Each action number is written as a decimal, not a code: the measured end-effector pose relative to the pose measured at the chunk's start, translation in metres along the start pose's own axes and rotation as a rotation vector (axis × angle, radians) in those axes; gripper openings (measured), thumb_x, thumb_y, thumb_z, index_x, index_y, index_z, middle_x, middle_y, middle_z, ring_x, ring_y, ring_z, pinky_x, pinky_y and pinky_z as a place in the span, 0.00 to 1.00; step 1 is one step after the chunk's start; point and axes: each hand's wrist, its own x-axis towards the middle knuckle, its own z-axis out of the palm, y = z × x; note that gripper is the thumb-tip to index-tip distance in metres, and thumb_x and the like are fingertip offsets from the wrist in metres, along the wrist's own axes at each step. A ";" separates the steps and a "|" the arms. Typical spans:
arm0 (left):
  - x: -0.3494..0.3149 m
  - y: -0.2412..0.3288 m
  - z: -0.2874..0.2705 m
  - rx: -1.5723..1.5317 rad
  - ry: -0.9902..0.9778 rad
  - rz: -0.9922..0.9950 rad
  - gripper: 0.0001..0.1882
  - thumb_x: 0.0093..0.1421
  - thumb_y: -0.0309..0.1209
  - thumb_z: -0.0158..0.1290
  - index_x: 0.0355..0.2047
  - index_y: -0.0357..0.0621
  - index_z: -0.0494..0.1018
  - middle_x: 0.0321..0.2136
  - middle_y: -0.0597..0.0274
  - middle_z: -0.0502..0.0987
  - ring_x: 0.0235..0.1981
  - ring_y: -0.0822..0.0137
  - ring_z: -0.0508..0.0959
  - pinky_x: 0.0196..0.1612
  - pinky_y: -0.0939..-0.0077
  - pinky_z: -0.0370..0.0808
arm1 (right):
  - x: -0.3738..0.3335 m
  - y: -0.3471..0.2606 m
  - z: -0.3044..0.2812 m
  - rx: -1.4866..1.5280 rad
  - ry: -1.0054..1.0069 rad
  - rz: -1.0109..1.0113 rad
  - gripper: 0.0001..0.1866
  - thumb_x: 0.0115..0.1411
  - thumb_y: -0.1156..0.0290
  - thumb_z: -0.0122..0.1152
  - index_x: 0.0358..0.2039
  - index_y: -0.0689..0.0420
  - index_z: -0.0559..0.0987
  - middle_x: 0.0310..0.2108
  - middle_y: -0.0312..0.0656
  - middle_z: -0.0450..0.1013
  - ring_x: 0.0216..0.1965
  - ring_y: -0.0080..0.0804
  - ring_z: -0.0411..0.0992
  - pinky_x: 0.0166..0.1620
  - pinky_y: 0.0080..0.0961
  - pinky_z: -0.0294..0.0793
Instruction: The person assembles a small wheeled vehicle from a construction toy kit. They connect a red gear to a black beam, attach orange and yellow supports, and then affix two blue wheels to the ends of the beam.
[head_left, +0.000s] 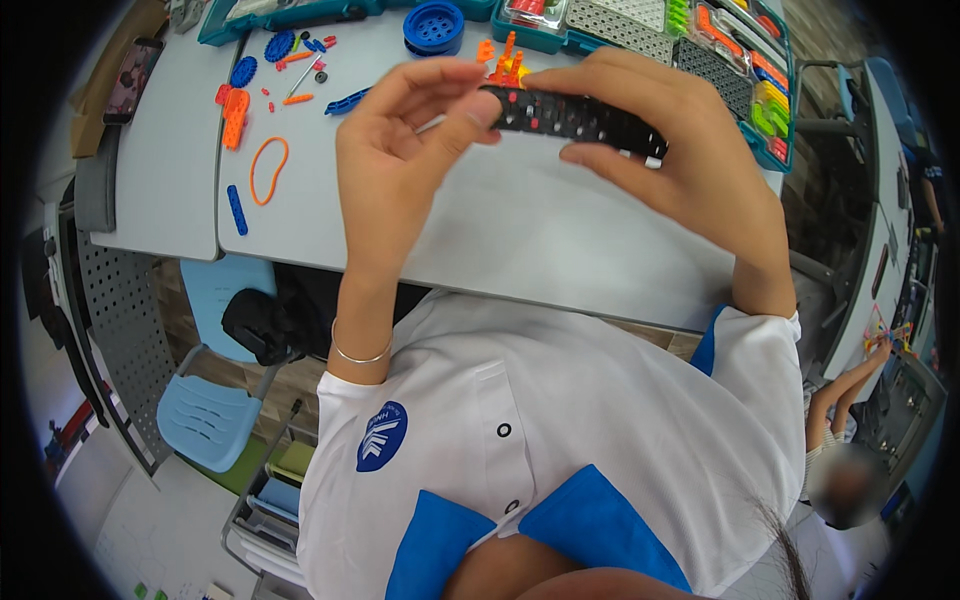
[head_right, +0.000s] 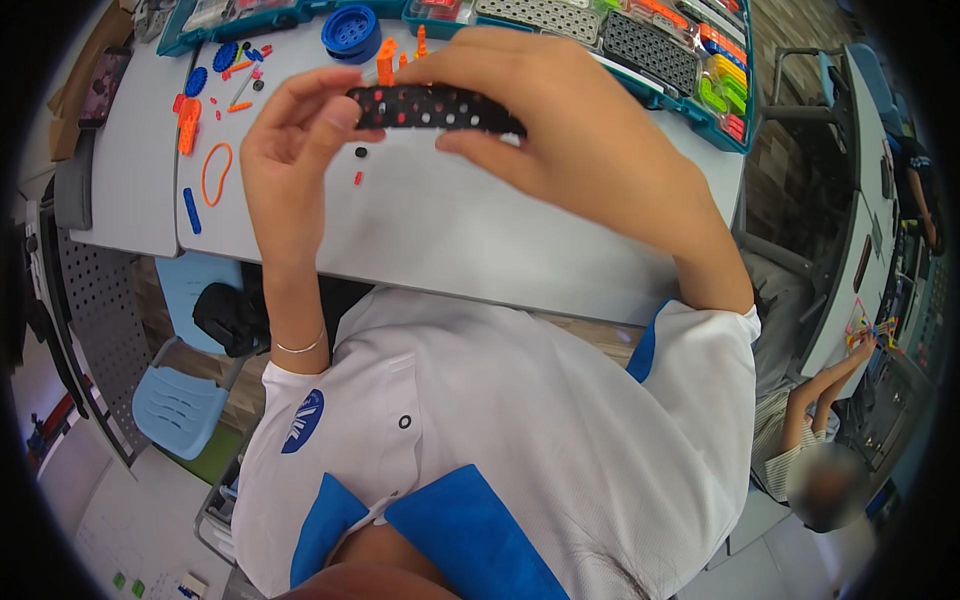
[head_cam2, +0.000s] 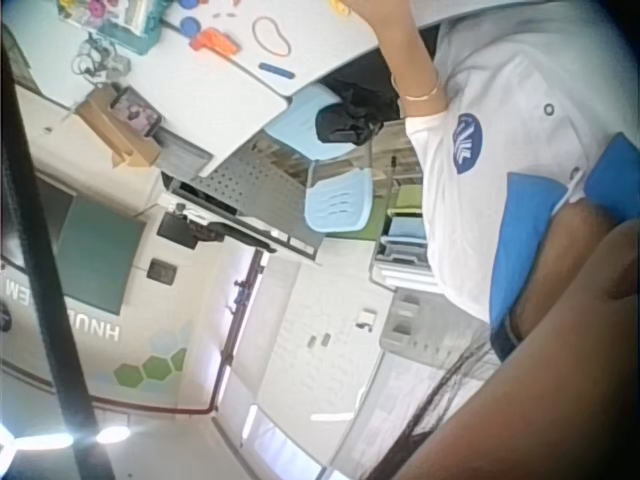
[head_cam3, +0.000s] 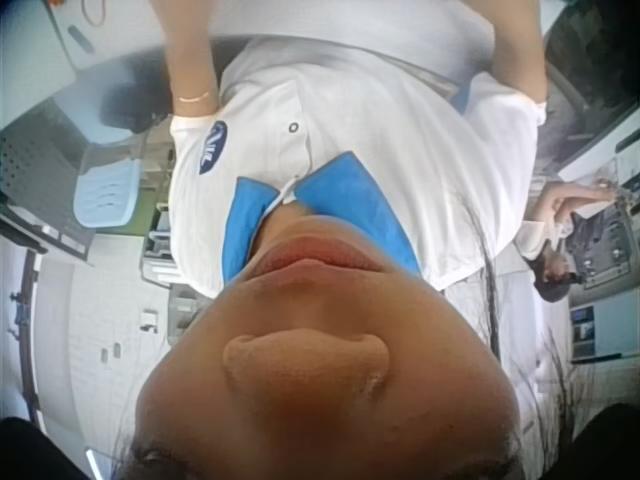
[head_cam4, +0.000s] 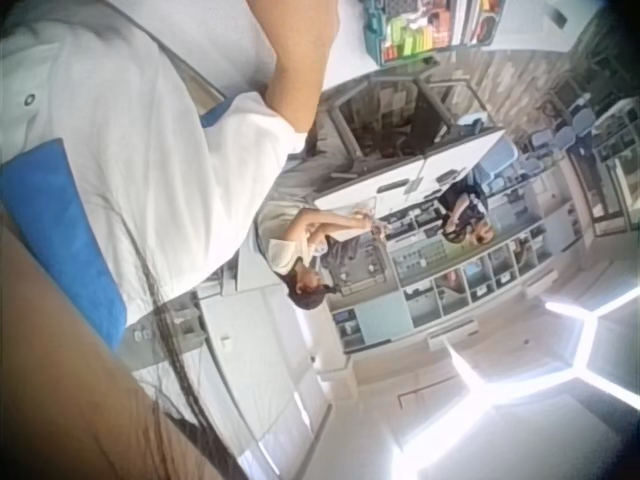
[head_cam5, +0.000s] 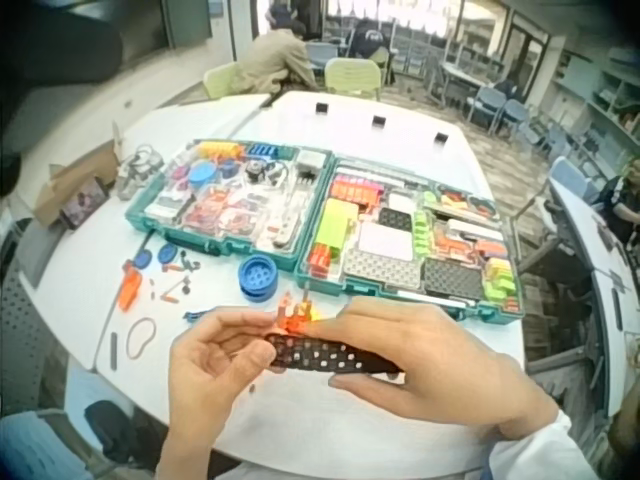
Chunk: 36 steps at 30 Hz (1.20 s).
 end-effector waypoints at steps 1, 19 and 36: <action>0.007 -0.002 -0.003 0.099 0.009 0.073 0.16 0.61 0.26 0.61 0.48 0.34 0.76 0.41 0.57 0.80 0.41 0.71 0.80 0.44 0.75 0.80 | 0.003 0.010 -0.003 -0.012 0.022 -0.006 0.21 0.56 0.75 0.68 0.52 0.59 0.79 0.40 0.42 0.78 0.40 0.35 0.77 0.43 0.29 0.75; 0.019 -0.030 -0.028 0.467 -0.108 0.185 0.24 0.51 0.26 0.68 0.50 0.45 0.79 0.42 0.60 0.82 0.42 0.68 0.82 0.46 0.74 0.78 | 0.014 0.030 0.019 -0.114 -0.020 0.047 0.21 0.55 0.70 0.69 0.50 0.58 0.81 0.41 0.40 0.74 0.39 0.37 0.75 0.44 0.29 0.75; 0.010 -0.031 -0.036 0.398 -0.170 0.189 0.21 0.53 0.19 0.63 0.49 0.40 0.79 0.46 0.59 0.80 0.45 0.69 0.80 0.51 0.73 0.80 | 0.010 0.022 0.026 -0.084 -0.054 0.069 0.20 0.51 0.73 0.71 0.48 0.55 0.83 0.42 0.39 0.75 0.40 0.37 0.76 0.44 0.29 0.76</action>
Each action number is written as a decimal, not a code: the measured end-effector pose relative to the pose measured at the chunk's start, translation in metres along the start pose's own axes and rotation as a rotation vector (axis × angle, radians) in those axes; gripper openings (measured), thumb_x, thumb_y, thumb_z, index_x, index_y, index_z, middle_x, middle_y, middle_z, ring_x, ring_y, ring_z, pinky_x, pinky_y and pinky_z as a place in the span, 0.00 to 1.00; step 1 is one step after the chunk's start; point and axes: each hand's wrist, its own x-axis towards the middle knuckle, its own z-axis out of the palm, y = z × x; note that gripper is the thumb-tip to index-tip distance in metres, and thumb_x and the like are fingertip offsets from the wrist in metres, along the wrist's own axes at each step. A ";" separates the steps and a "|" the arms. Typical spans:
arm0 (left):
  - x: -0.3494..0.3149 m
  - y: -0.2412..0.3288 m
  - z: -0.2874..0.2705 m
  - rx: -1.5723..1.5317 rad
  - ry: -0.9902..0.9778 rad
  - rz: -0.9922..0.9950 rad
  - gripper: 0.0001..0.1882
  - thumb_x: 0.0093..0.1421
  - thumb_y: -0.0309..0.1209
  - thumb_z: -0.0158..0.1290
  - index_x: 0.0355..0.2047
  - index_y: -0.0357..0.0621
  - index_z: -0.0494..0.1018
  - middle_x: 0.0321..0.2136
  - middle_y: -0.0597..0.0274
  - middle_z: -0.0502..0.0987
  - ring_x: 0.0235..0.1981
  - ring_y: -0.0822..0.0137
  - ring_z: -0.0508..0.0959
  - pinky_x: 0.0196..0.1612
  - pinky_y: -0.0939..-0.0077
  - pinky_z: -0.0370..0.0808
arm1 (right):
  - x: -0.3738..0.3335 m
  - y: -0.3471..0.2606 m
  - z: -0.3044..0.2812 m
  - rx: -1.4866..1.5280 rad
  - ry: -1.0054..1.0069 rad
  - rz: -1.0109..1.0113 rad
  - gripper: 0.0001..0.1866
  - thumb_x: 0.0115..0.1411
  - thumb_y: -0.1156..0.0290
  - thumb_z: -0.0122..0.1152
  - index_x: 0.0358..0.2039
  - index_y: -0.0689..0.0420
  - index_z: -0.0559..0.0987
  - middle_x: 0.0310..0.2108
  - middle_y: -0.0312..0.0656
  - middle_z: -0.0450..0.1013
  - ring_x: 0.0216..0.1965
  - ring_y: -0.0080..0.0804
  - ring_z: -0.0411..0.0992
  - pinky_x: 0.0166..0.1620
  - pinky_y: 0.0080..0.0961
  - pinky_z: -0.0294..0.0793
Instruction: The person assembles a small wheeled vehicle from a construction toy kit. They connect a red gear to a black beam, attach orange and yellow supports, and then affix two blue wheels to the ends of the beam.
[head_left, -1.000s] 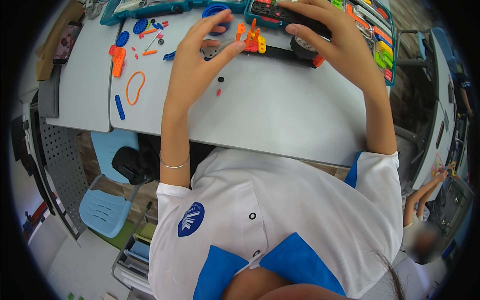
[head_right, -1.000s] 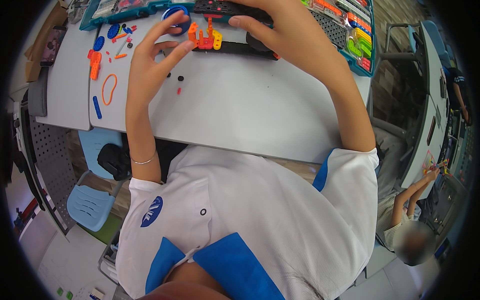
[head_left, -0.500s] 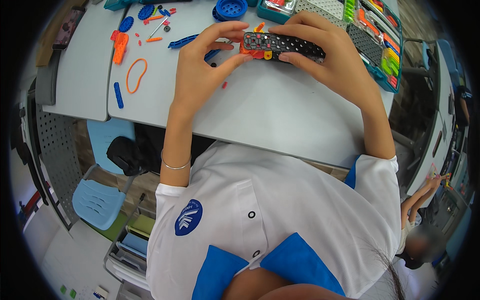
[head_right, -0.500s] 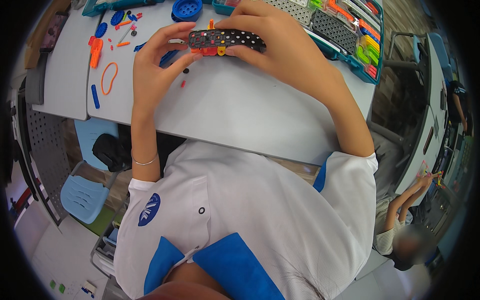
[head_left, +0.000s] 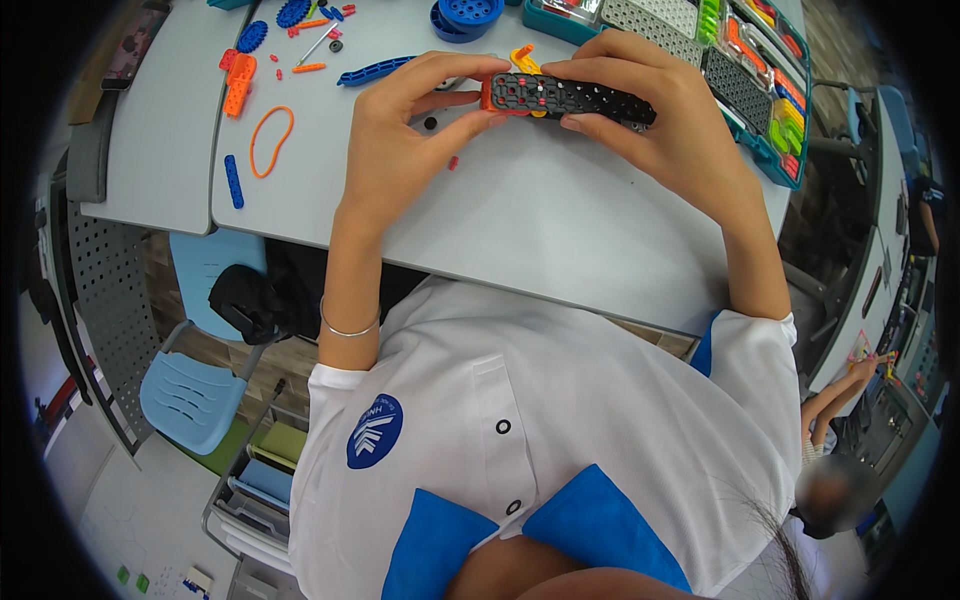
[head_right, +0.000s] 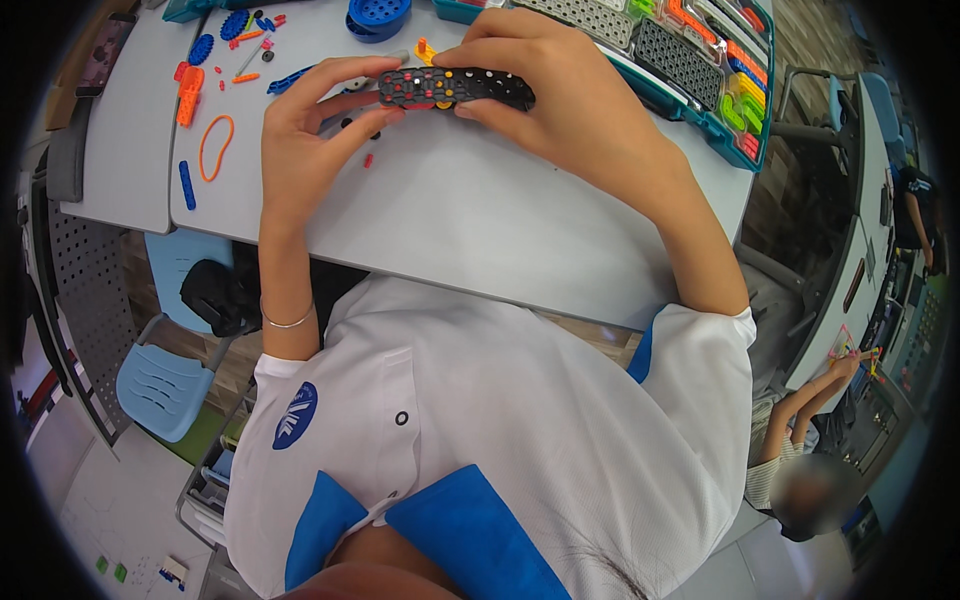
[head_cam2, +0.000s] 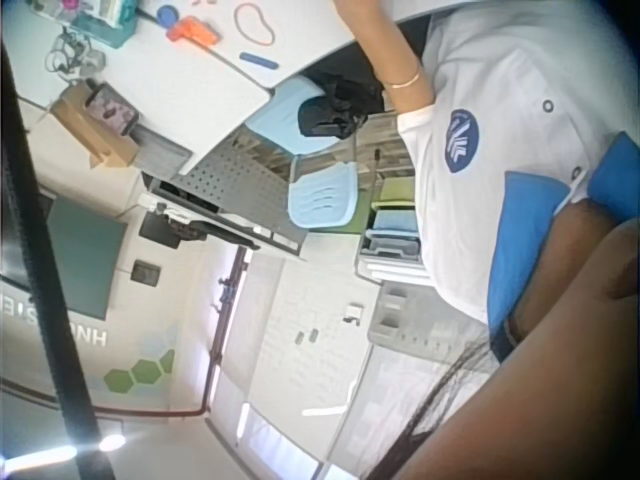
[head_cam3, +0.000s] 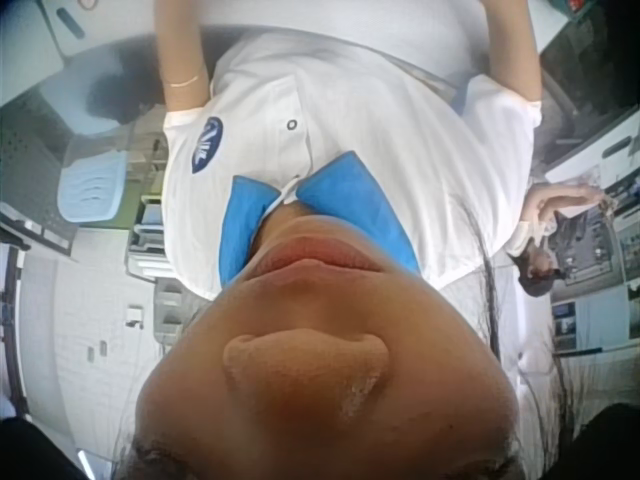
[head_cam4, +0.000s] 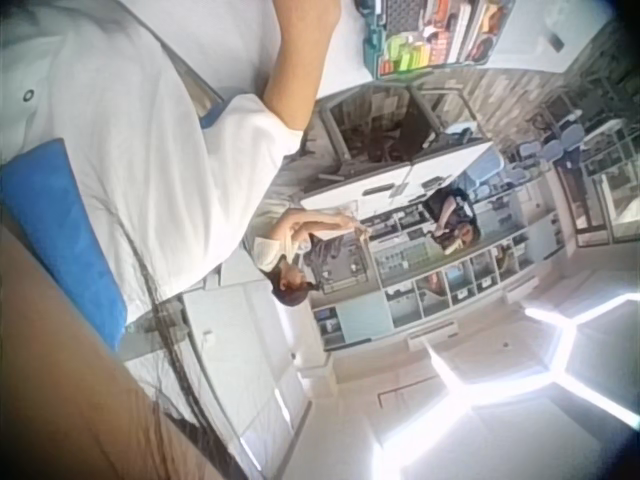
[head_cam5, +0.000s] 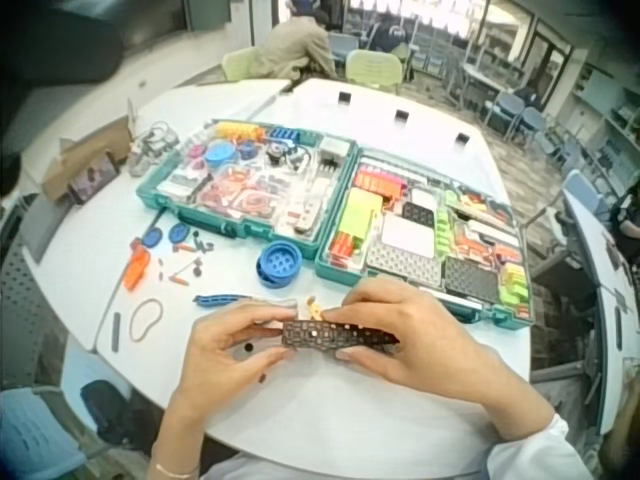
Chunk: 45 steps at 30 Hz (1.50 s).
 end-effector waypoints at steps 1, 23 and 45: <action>0.000 0.000 0.000 0.000 -0.002 -0.002 0.21 0.53 0.19 0.63 0.49 0.40 0.79 0.46 0.60 0.80 0.45 0.69 0.80 0.51 0.74 0.80 | 0.000 0.000 0.000 -0.008 0.000 -0.002 0.20 0.51 0.73 0.71 0.48 0.55 0.83 0.42 0.39 0.75 0.40 0.37 0.76 0.44 0.29 0.76; -0.025 0.008 -0.024 0.011 0.225 -0.048 0.17 0.61 0.20 0.58 0.51 0.36 0.76 0.48 0.58 0.80 0.46 0.69 0.79 0.48 0.74 0.79 | -0.012 -0.039 0.010 0.183 -0.157 -0.116 0.21 0.51 0.72 0.72 0.46 0.59 0.80 0.38 0.43 0.73 0.38 0.43 0.74 0.41 0.33 0.75; -0.115 0.023 -0.036 -0.021 0.123 -0.317 0.13 0.53 0.19 0.61 0.40 0.41 0.81 0.38 0.63 0.81 0.35 0.71 0.81 0.34 0.82 0.78 | 0.010 -0.023 0.087 0.187 -0.115 -0.085 0.06 0.57 0.77 0.65 0.36 0.60 0.82 0.33 0.41 0.74 0.33 0.38 0.75 0.37 0.31 0.76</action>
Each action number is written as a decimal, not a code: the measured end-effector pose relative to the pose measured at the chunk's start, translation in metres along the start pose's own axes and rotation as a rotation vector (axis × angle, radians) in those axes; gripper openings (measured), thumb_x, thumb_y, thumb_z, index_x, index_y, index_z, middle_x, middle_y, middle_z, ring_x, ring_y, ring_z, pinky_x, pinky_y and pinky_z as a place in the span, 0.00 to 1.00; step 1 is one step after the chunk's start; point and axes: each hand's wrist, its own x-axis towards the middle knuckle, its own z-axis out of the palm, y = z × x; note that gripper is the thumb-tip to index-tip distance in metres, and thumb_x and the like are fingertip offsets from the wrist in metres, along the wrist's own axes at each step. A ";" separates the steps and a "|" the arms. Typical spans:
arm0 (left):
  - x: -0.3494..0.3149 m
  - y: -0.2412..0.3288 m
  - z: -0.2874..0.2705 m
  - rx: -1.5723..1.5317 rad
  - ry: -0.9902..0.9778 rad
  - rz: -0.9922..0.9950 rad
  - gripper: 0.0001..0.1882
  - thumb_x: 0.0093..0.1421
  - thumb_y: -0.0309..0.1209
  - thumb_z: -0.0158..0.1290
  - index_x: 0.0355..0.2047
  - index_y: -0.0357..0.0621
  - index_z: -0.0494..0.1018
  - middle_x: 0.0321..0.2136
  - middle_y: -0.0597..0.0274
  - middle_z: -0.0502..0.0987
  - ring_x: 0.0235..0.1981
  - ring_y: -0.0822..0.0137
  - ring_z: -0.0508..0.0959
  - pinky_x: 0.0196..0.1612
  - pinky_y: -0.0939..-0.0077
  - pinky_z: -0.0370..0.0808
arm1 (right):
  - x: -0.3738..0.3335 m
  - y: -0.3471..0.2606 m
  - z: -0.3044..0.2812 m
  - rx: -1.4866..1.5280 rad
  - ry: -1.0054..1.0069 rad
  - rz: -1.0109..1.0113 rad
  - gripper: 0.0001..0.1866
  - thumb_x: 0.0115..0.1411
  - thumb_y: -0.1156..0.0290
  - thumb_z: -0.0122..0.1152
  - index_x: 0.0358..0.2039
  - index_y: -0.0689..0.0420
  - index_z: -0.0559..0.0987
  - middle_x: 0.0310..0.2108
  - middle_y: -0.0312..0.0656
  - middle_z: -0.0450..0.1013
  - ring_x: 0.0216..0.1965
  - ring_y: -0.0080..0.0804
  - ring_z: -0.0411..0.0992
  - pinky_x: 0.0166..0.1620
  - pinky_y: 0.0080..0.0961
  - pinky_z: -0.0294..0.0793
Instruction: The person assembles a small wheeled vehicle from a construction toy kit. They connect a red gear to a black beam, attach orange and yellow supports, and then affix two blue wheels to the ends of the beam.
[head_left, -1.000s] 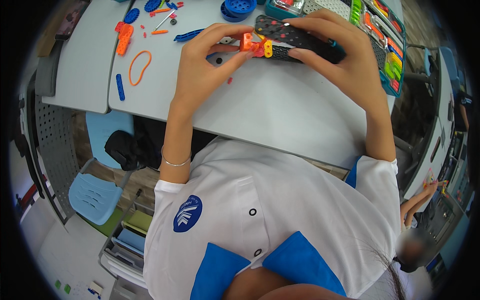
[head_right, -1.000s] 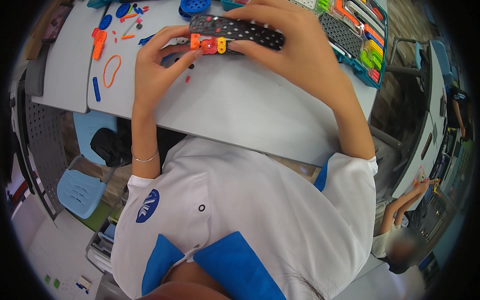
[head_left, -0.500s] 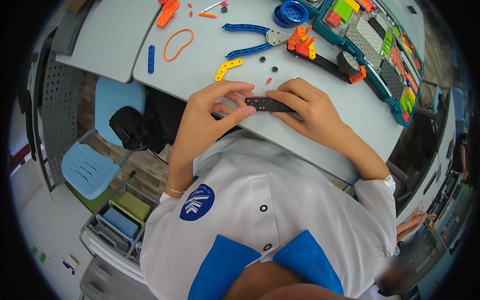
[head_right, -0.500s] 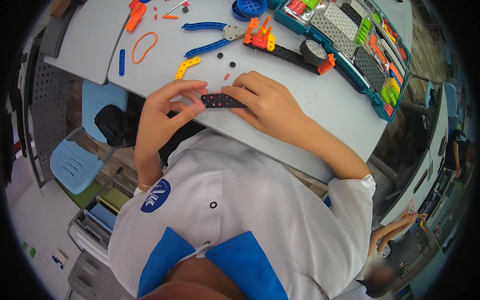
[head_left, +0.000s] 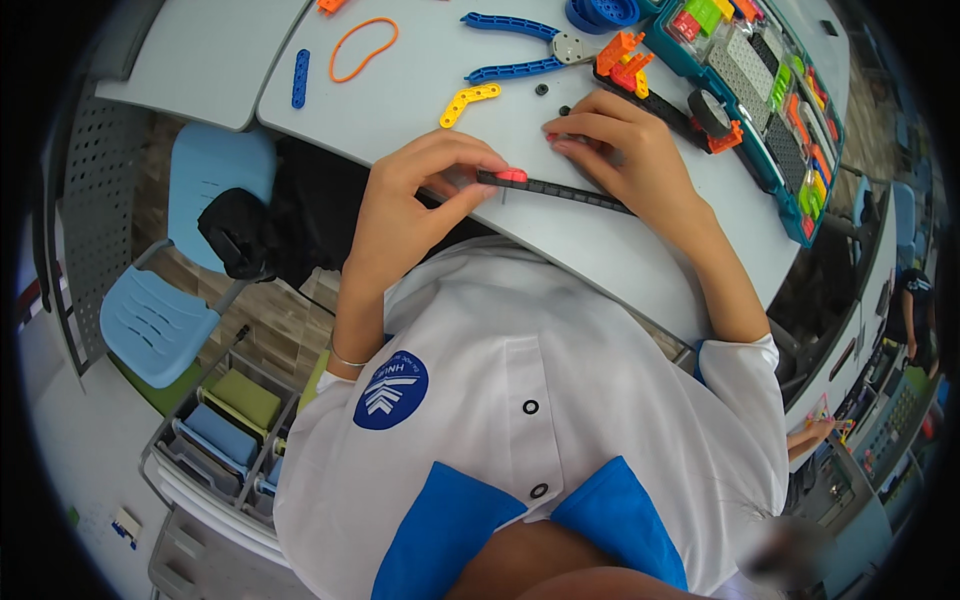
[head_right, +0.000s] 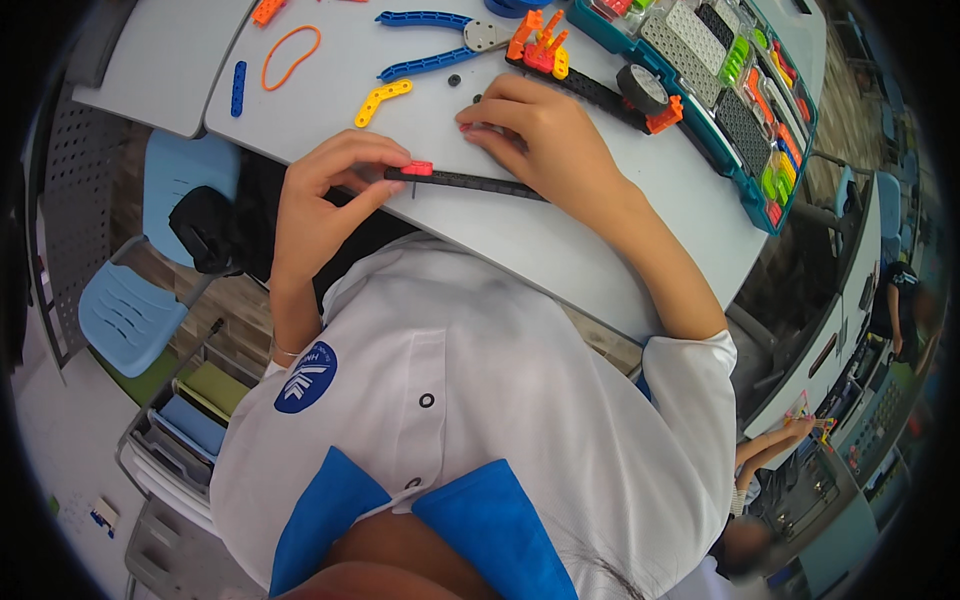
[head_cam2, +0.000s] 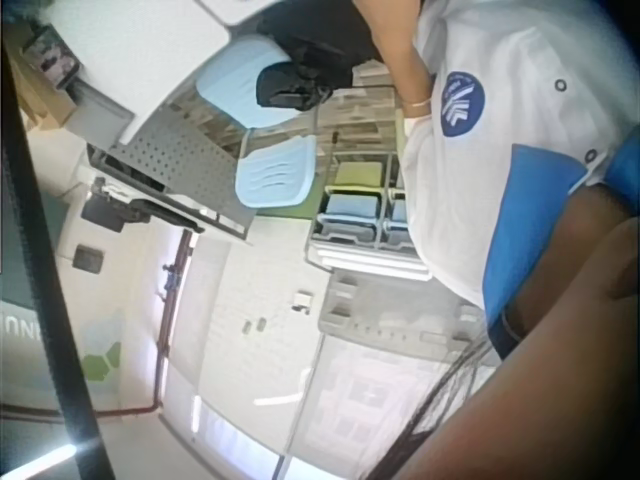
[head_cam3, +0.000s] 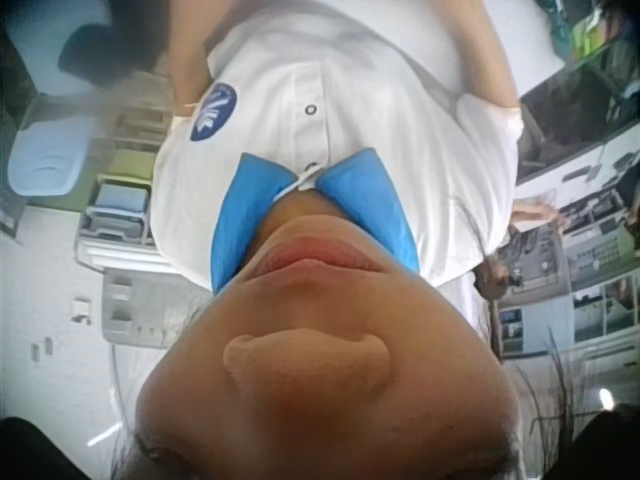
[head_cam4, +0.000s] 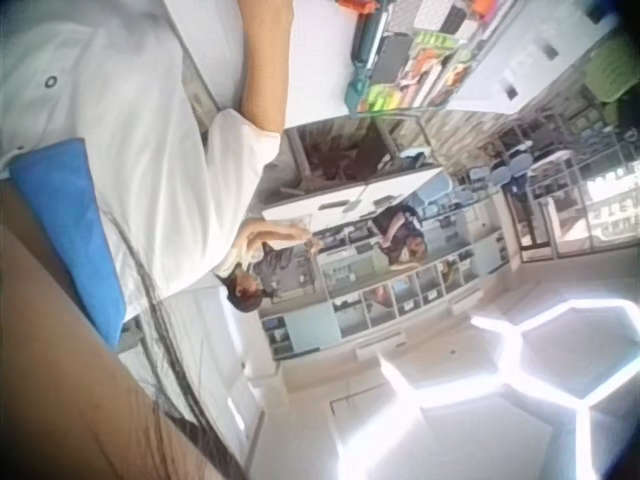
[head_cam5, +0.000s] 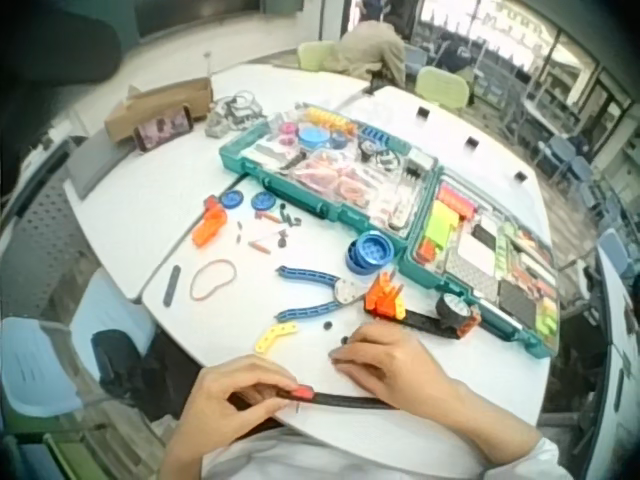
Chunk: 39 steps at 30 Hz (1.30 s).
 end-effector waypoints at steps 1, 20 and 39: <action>0.000 -0.001 0.000 0.037 0.009 0.044 0.14 0.52 0.18 0.61 0.39 0.41 0.81 0.39 0.62 0.81 0.37 0.71 0.81 0.35 0.82 0.78 | 0.000 0.001 0.004 -0.046 -0.004 -0.036 0.06 0.57 0.77 0.65 0.36 0.59 0.82 0.33 0.41 0.74 0.33 0.39 0.75 0.37 0.31 0.76; -0.005 -0.015 0.005 0.066 0.056 0.149 0.16 0.50 0.22 0.66 0.41 0.41 0.80 0.39 0.61 0.82 0.41 0.67 0.81 0.44 0.74 0.77 | -0.001 -0.024 0.000 0.354 -0.225 0.228 0.05 0.56 0.79 0.68 0.34 0.62 0.82 0.31 0.39 0.78 0.32 0.25 0.75 0.38 0.23 0.75; 0.004 -0.010 0.016 -0.524 -0.074 0.158 0.20 0.51 0.11 0.60 0.46 0.35 0.77 0.47 0.55 0.72 0.50 0.63 0.76 0.52 0.67 0.82 | -0.003 -0.033 -0.017 0.632 -0.217 0.251 0.18 0.53 0.81 0.64 0.46 0.60 0.75 0.26 0.35 0.76 0.32 0.22 0.76 0.43 0.23 0.78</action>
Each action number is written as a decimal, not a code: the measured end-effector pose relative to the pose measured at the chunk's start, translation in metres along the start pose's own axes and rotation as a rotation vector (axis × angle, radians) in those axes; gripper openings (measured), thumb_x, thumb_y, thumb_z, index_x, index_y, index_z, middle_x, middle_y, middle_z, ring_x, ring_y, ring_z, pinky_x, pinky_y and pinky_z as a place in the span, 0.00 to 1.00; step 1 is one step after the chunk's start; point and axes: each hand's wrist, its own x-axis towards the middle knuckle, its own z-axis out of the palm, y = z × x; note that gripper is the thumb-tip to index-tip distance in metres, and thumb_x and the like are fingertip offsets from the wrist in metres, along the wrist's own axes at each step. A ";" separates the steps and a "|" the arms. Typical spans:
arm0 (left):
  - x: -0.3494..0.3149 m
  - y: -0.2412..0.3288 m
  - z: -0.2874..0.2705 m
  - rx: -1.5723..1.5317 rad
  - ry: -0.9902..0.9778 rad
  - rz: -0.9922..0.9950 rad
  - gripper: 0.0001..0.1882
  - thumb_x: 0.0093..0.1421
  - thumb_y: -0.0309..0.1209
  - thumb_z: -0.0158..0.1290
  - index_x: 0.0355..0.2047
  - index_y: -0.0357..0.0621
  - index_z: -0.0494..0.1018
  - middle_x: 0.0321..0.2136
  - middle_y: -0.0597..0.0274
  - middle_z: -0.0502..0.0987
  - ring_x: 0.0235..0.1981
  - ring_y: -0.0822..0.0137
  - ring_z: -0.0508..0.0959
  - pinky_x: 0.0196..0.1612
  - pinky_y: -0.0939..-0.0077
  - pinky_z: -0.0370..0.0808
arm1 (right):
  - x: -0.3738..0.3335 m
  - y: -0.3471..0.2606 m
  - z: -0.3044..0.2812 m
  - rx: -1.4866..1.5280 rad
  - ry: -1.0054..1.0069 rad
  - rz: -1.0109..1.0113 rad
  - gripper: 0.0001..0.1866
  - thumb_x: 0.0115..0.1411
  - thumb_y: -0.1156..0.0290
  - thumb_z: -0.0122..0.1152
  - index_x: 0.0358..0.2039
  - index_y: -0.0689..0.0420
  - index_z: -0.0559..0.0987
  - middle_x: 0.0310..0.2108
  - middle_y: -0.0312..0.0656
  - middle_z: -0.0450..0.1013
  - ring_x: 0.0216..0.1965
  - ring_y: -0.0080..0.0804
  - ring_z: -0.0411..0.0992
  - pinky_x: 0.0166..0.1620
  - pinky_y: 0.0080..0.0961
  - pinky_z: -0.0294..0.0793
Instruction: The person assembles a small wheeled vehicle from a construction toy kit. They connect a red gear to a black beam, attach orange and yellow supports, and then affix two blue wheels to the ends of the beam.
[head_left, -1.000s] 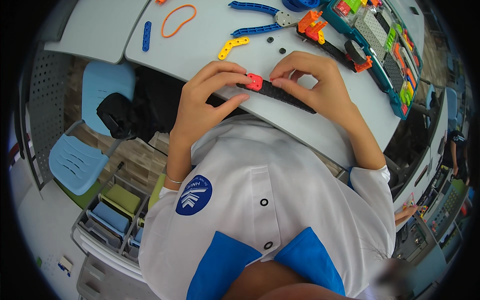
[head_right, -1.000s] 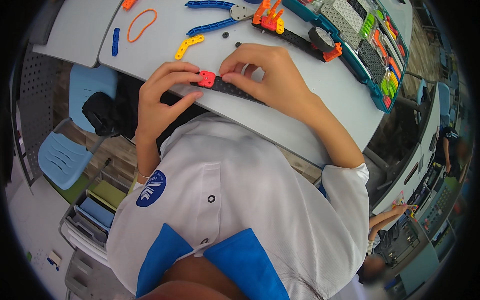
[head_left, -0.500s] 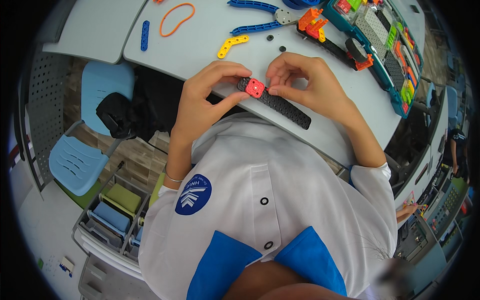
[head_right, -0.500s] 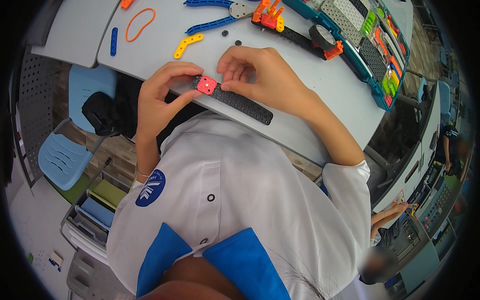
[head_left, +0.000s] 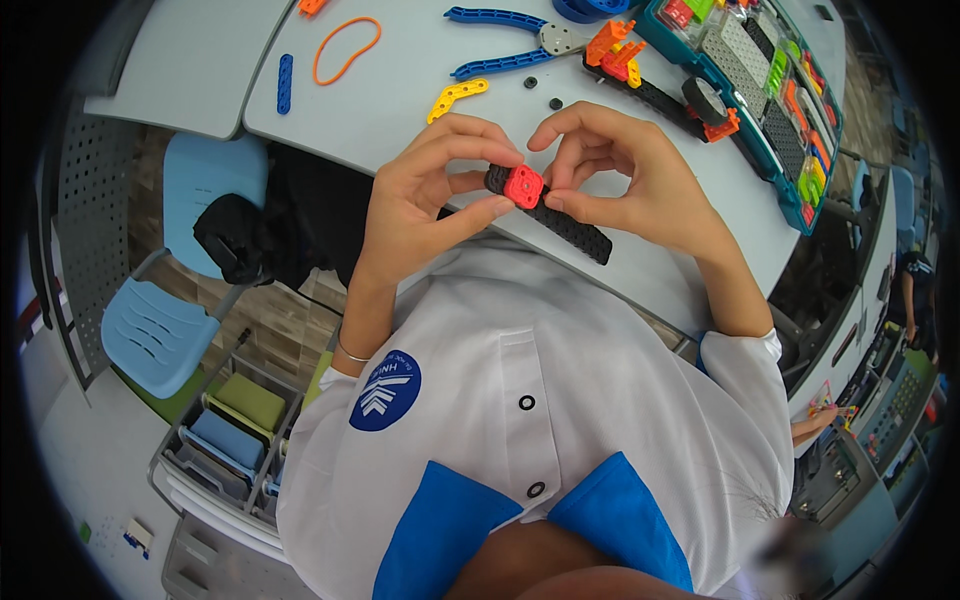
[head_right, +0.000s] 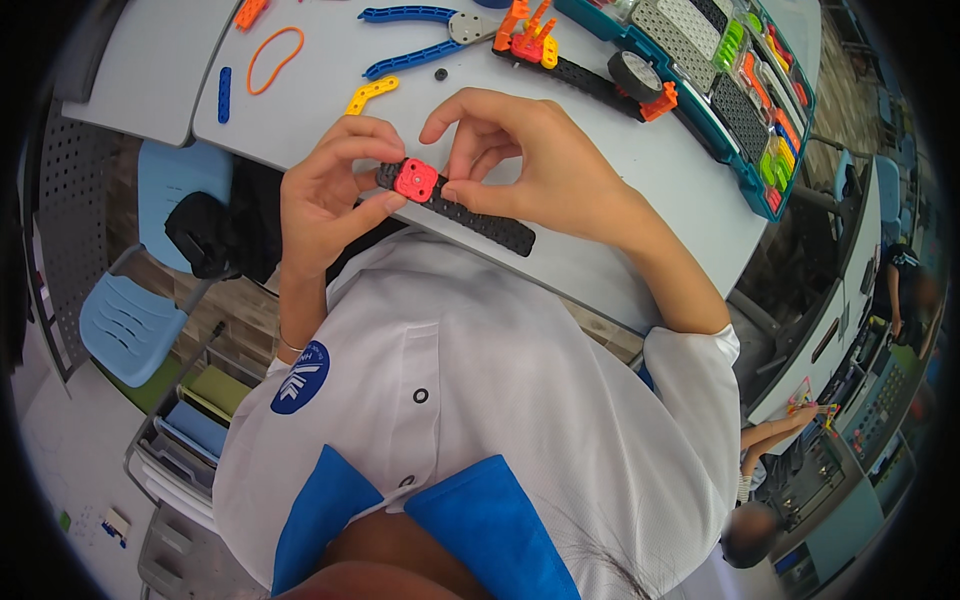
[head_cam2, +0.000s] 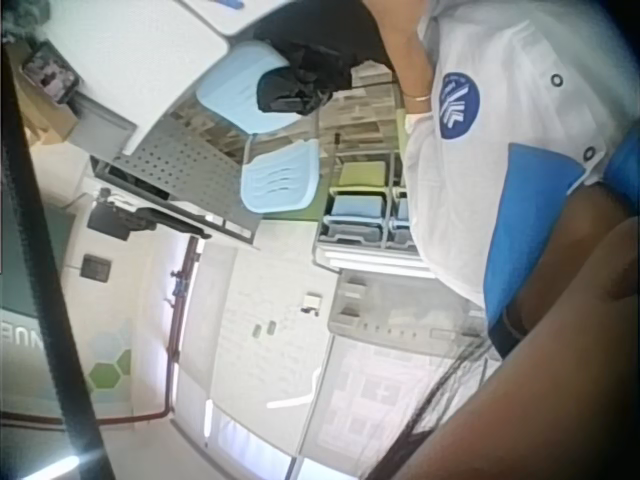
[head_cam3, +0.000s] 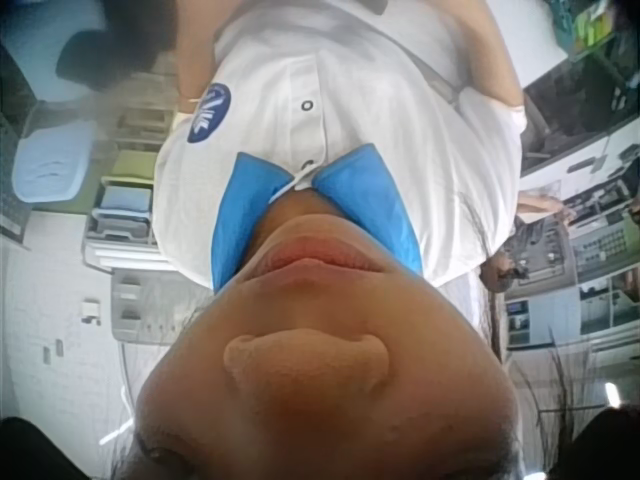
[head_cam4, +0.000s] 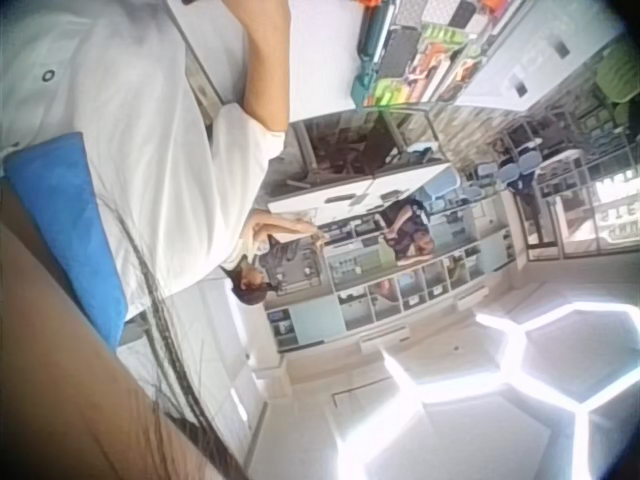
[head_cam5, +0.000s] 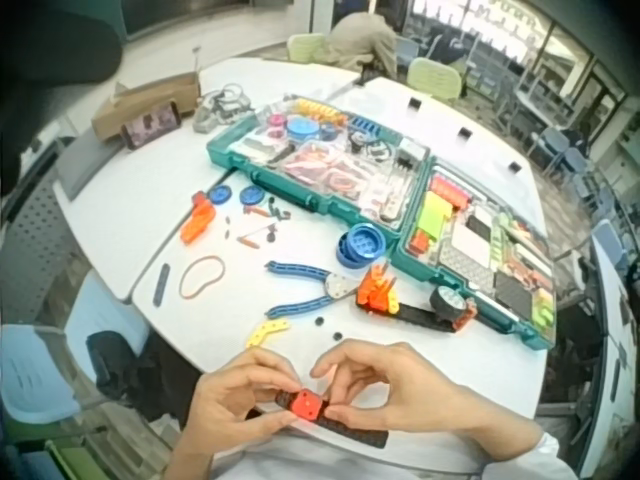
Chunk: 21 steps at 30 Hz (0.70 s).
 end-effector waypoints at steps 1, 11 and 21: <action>0.000 0.001 0.000 0.004 -0.003 0.006 0.20 0.51 0.11 0.60 0.46 0.35 0.77 0.47 0.55 0.72 0.50 0.63 0.76 0.52 0.67 0.82 | 0.000 0.000 0.000 0.014 0.002 0.002 0.18 0.53 0.81 0.65 0.46 0.60 0.75 0.26 0.35 0.76 0.33 0.22 0.76 0.43 0.23 0.77; 0.003 0.002 0.002 0.017 -0.008 0.055 0.20 0.50 0.11 0.61 0.45 0.35 0.77 0.47 0.55 0.73 0.49 0.63 0.77 0.52 0.67 0.82 | -0.003 -0.001 0.000 0.076 0.033 0.001 0.16 0.55 0.80 0.65 0.45 0.61 0.76 0.28 0.34 0.76 0.35 0.21 0.76 0.45 0.22 0.76; 0.003 0.009 0.012 0.054 -0.041 0.082 0.19 0.50 0.12 0.62 0.44 0.36 0.78 0.46 0.55 0.73 0.47 0.62 0.78 0.52 0.65 0.83 | -0.016 -0.021 0.008 -0.222 0.115 -0.065 0.16 0.53 0.80 0.69 0.43 0.62 0.79 0.26 0.39 0.77 0.30 0.28 0.77 0.45 0.29 0.80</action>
